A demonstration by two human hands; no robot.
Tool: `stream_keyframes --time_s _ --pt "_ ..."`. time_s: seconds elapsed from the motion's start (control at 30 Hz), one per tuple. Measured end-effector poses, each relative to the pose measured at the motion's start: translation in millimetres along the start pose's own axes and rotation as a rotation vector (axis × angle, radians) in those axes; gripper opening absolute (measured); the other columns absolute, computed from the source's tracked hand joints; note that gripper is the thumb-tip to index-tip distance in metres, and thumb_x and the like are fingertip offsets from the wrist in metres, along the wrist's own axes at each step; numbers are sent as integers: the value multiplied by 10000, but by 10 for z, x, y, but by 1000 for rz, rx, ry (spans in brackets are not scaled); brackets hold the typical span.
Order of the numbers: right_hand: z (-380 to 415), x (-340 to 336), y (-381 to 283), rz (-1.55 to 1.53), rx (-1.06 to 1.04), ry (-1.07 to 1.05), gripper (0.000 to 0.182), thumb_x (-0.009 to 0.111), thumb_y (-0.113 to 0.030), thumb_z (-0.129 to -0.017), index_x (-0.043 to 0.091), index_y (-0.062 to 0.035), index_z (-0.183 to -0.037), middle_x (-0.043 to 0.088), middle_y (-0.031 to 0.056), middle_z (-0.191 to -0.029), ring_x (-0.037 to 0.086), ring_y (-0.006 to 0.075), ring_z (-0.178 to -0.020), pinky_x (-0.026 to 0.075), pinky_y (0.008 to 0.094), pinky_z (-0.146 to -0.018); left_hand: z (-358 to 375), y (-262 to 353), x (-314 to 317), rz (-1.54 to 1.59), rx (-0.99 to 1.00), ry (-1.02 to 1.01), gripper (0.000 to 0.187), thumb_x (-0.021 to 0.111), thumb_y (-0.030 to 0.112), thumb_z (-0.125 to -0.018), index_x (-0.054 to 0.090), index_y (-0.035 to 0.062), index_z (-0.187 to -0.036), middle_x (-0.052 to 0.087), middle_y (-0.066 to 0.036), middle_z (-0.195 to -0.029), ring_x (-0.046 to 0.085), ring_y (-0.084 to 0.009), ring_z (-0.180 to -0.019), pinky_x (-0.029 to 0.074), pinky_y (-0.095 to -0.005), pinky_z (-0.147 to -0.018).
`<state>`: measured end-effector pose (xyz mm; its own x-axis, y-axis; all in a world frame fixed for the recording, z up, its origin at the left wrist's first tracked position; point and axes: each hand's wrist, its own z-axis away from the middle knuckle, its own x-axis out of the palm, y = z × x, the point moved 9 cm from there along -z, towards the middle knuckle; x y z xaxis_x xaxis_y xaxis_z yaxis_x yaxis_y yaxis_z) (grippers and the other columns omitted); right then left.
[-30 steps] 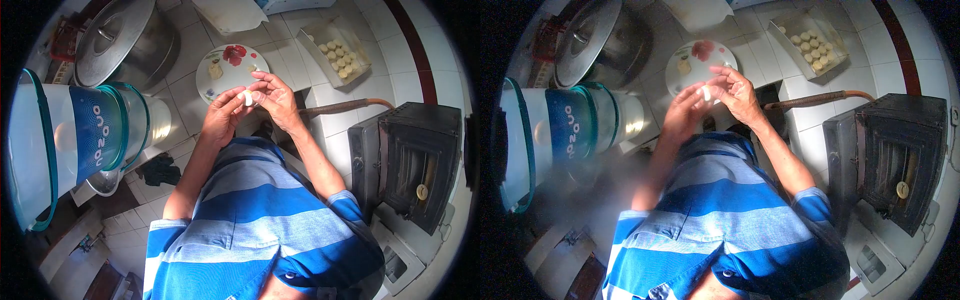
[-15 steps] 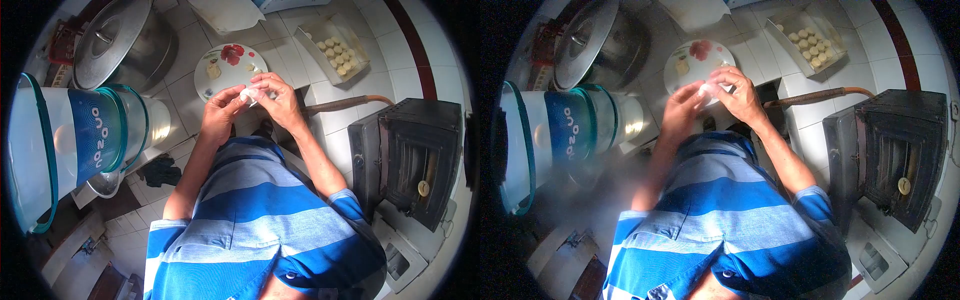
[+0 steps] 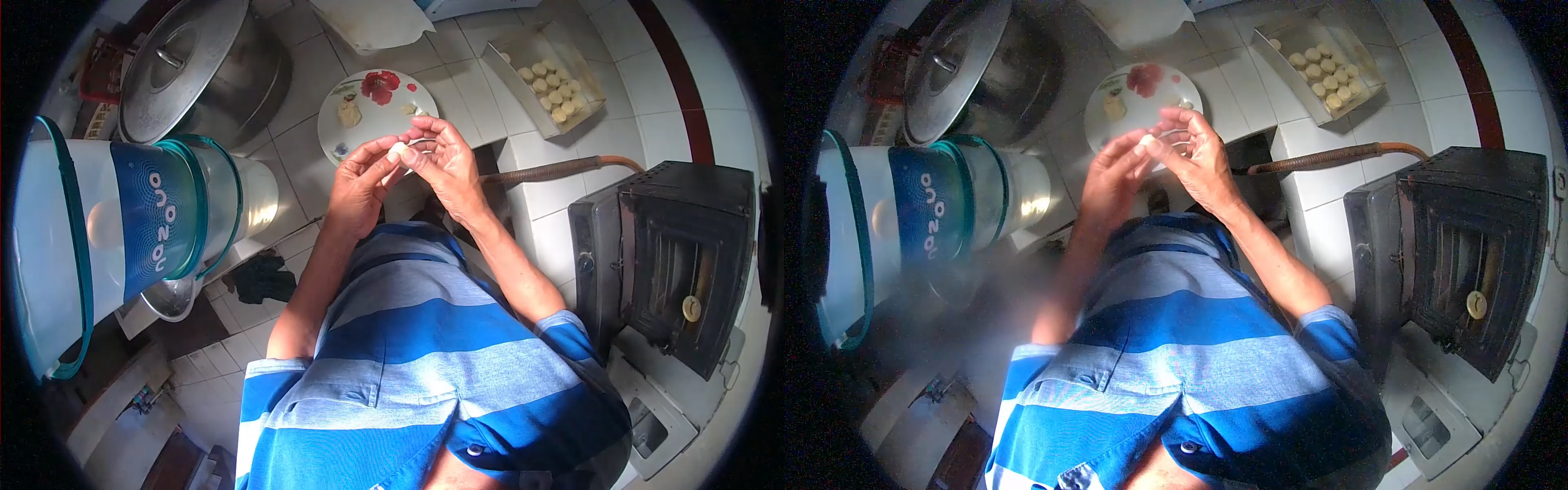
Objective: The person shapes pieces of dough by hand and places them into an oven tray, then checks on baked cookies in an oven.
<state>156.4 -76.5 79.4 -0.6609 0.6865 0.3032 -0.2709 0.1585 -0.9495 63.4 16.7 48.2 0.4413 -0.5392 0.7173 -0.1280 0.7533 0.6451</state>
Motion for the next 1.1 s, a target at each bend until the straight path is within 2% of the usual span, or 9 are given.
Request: stream_keyframes --time_s 0.07,0.13,0.27,0.37,0.57,0.63,0.77,0.83,1.1 --pt "10 0 -66 53 -61 3 510 811 -211 -904 587 -15 -1319 671 82 -1176 638 171 -1053 520 316 -916 12 34 -12 -44 31 18 282 628 63 -1011 607 -15 -1281 680 -127 -1234 679 -207 -1116 564 -368 -1007" --pt "146 66 -528 637 -422 50 399 820 -209 -881 684 -43 -1218 673 91 -1153 645 212 -1031 525 344 -894 28 19 7 94 -19 -14 290 601 72 -1023 591 -17 -1299 682 -124 -1217 675 -222 -1138 567 -372 -1015" --pt "330 149 -615 909 -675 83 286 830 -205 -831 768 -81 -1081 671 103 -1156 641 302 -1035 528 401 -896 55 41 11 178 -51 -30 298 603 82 -1023 590 -19 -1303 679 -123 -1219 672 -229 -1153 569 -366 -1014" --pt "345 221 -599 985 -788 16 366 822 -187 -836 737 -89 -1178 673 94 -1163 642 309 -1068 523 399 -924 62 22 73 270 -108 -58 333 612 92 -1021 575 -21 -1332 672 -130 -1231 671 -221 -1160 576 -350 -999" --pt "269 172 -553 859 -677 -25 576 801 -168 -846 610 -93 -1385 692 108 -1252 637 299 -1131 506 406 -988 61 72 60 -2 -69 -1 423 605 149 -1038 513 -27 -1412 667 -146 -1247 686 -208 -1125 591 -348 -972" --pt "247 147 -527 850 -658 -46 578 799 -172 -850 606 -93 -1389 693 112 -1264 635 299 -1135 500 410 -997 56 104 149 160 -88 -124 469 611 148 -1039 470 -38 -1446 665 -159 -1255 691 -211 -1118 598 -344 -961" --pt "198 155 -420 857 -584 -134 602 796 -175 -849 588 -95 -1408 689 104 -1278 631 307 -1146 482 418 -1024 33 40 42 221 -194 -30 496 608 117 -1034 433 -60 -1463 661 -171 -1262 693 -225 -1122 608 -342 -941" --pt "217 201 -465 858 -602 -133 628 805 -158 -847 572 -87 -1426 701 97 -1259 634 293 -1154 485 414 -1021 8 -8 -103 11 -168 20 514 612 110 -1027 415 -74 -1465 656 -189 -1276 695 -243 -1124 617 -341 -920" --pt "158 183 -371 868 -587 -142 626 793 -164 -843 574 -94 -1425 690 86 -1256 630 302 -1100 490 418 -986 -7 56 -114 -95 -99 121 551 661 65 -988 417 -84 -1459 659 -202 -1256 705 -227 -1053 614 -323 -899"
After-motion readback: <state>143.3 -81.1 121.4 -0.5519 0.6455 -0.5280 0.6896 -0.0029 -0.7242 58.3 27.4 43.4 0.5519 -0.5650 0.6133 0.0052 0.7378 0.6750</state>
